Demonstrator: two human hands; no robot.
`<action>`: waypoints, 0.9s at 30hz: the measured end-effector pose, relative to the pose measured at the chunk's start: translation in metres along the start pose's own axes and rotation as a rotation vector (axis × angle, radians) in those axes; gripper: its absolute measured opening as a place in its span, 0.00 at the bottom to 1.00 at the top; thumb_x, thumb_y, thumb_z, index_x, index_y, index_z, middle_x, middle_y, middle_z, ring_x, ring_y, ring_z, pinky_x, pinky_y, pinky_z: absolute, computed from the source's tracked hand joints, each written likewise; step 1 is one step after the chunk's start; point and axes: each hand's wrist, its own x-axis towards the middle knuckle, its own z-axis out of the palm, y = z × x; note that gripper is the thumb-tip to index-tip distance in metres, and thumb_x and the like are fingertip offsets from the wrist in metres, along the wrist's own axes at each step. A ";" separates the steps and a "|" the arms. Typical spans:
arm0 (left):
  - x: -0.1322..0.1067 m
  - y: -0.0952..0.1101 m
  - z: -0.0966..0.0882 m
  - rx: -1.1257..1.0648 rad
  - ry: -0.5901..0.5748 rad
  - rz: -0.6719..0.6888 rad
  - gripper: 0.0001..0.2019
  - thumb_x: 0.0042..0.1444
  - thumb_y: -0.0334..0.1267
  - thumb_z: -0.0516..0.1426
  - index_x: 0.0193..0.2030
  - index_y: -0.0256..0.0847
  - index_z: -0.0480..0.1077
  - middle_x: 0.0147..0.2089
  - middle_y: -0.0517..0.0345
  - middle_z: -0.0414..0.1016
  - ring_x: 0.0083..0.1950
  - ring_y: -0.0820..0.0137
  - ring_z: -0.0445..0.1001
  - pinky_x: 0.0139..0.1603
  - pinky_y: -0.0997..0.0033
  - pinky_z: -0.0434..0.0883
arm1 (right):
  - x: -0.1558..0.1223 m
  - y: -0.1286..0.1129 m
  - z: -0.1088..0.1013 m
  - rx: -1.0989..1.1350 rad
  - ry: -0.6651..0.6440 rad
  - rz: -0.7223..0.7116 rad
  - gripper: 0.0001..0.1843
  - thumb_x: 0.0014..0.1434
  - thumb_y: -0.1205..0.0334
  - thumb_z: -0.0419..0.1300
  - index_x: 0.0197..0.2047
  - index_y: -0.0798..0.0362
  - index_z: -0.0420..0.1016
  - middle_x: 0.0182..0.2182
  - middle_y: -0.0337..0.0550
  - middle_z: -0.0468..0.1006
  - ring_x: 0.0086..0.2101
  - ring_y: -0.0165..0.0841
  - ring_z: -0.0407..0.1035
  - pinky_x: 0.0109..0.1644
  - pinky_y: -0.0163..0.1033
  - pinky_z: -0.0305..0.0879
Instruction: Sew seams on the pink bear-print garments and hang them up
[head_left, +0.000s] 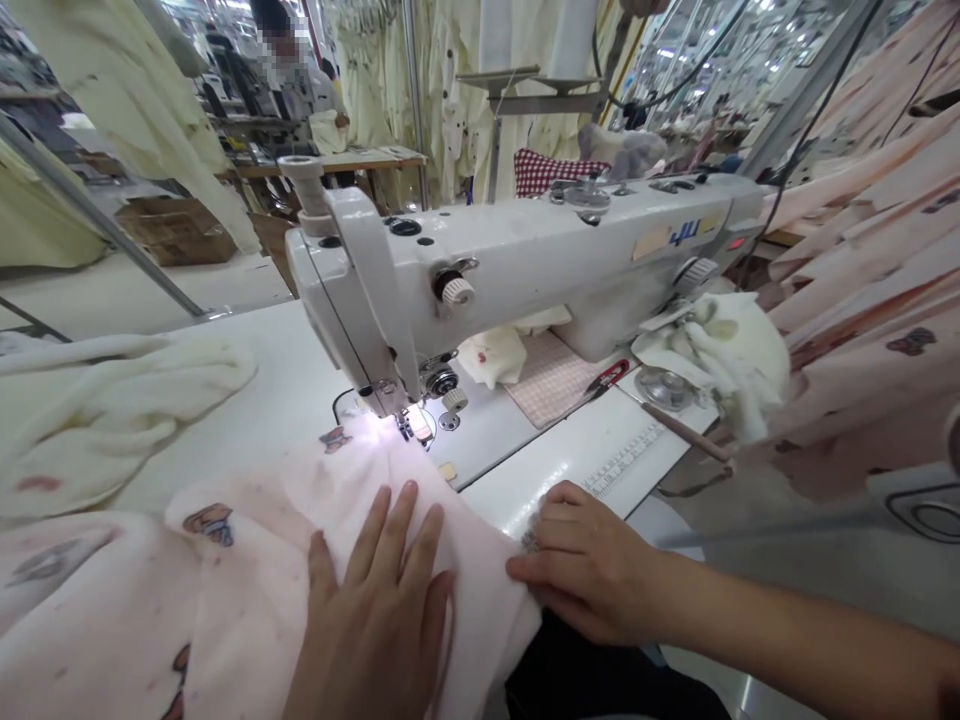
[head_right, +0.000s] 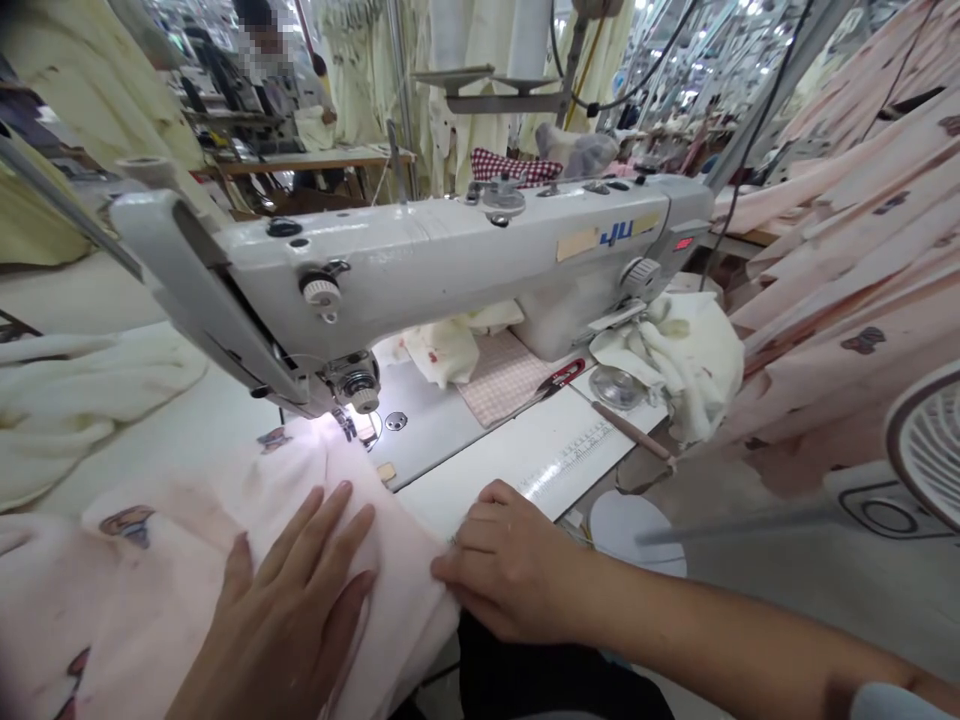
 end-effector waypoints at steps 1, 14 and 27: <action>-0.001 0.000 0.001 0.010 0.004 0.005 0.20 0.59 0.37 0.46 0.58 0.40 0.61 0.65 0.42 0.57 0.63 0.48 0.58 0.47 0.31 0.63 | 0.000 0.000 -0.002 0.003 -0.011 -0.005 0.09 0.60 0.68 0.50 0.41 0.54 0.69 0.23 0.37 0.65 0.27 0.30 0.57 0.38 0.40 0.52; 0.024 -0.058 0.006 -0.093 -0.069 -0.005 0.20 0.61 0.39 0.46 0.60 0.50 0.58 0.65 0.49 0.57 0.64 0.52 0.57 0.53 0.32 0.60 | 0.049 0.023 -0.001 -0.029 -0.120 -0.212 0.11 0.60 0.70 0.52 0.46 0.54 0.69 0.45 0.42 0.76 0.38 0.33 0.63 0.42 0.43 0.53; 0.052 -0.101 0.000 -0.200 -0.159 0.054 0.18 0.61 0.42 0.46 0.57 0.46 0.60 0.62 0.48 0.62 0.61 0.54 0.59 0.55 0.45 0.59 | 0.084 0.040 0.011 -0.043 -0.083 -0.246 0.07 0.59 0.71 0.54 0.40 0.53 0.70 0.41 0.39 0.76 0.36 0.31 0.62 0.43 0.43 0.50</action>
